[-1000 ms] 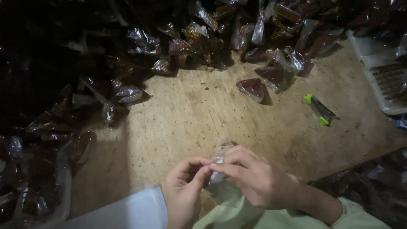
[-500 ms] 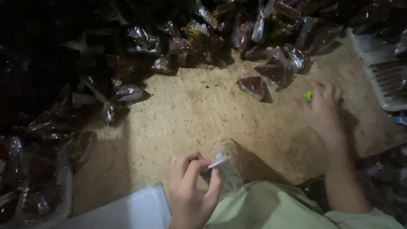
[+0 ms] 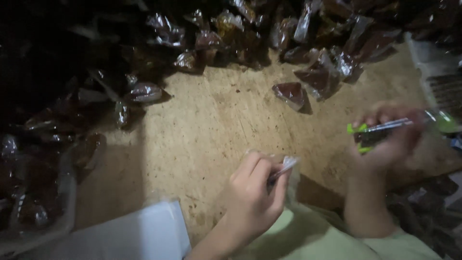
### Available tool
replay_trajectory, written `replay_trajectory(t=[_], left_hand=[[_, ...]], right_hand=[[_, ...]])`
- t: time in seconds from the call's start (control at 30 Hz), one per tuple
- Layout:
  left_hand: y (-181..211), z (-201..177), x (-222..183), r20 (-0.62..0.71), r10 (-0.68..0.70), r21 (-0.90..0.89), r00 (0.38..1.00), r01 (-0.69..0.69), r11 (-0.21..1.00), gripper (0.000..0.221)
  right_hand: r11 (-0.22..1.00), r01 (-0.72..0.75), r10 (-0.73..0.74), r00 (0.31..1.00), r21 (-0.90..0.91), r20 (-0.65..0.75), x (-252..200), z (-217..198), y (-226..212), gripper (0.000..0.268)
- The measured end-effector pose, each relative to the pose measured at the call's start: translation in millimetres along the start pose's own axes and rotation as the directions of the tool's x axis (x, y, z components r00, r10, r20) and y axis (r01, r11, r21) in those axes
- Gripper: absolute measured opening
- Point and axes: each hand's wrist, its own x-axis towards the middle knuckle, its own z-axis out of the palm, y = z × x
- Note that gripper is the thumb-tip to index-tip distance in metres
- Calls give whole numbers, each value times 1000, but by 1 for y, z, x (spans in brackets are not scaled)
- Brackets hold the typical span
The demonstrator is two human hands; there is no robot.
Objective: Packaging wrapped food items into clear plastic bags at a workbench
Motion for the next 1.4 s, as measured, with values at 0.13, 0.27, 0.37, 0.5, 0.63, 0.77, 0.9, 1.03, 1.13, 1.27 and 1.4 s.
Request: replay_trajectory(t=[0.13, 0.27, 0.37, 0.5, 0.63, 0.77, 0.9, 1.03, 1.13, 1.27, 1.4], left_hand=[[1, 4, 1, -47, 58, 52, 997, -56, 997, 9], [0, 4, -4, -95, 46, -43, 994, -50, 998, 10], [-4, 1, -11, -147, 105, 37, 984, -101, 994, 8], [-4, 3, -18, -94, 135, 63, 986, -129, 990, 16], [-6, -3, -17, -148, 115, -19, 982, -119, 993, 8], [-9, 6, -29, -161, 110, 19, 981, -109, 994, 17], [-8, 5, -28, -204, 146, -69, 968, -163, 984, 14], [-13, 15, -35, -277, 95, -104, 956, -129, 986, 9], [-19, 28, -41, -325, 177, -120, 929, -227, 967, 12], [-41, 29, -32, -238, 198, -215, 951, -251, 944, 23], [-67, 13, -32, 201, 64, -450, 977, 34, 893, 84]], right_hand=[[628, 773, -736, 628, -91, 254, -58, 137, -3, 33], [721, 689, -572, 650, -73, 500, -82, 146, -2, 15], [852, 520, -414, 736, -56, 536, -86, 150, -11, 19], [722, 682, -586, 692, -116, 422, -88, 163, -7, 33], [904, 416, -352, 857, -103, 377, -89, 151, 13, 32], [957, 245, -197, 941, -153, 274, -90, 118, 26, 48], [980, 143, -109, 968, -137, 226, -87, 106, 22, 46], [965, 241, -160, 850, -99, 502, -95, 141, -3, 38], [937, 273, -208, 937, -218, 279, -103, 161, 2, 41], [938, 295, -231, 923, -184, 306, -100, 166, 1, 41], [937, -227, 82, 882, 266, 465, -55, 143, 2, 33]])
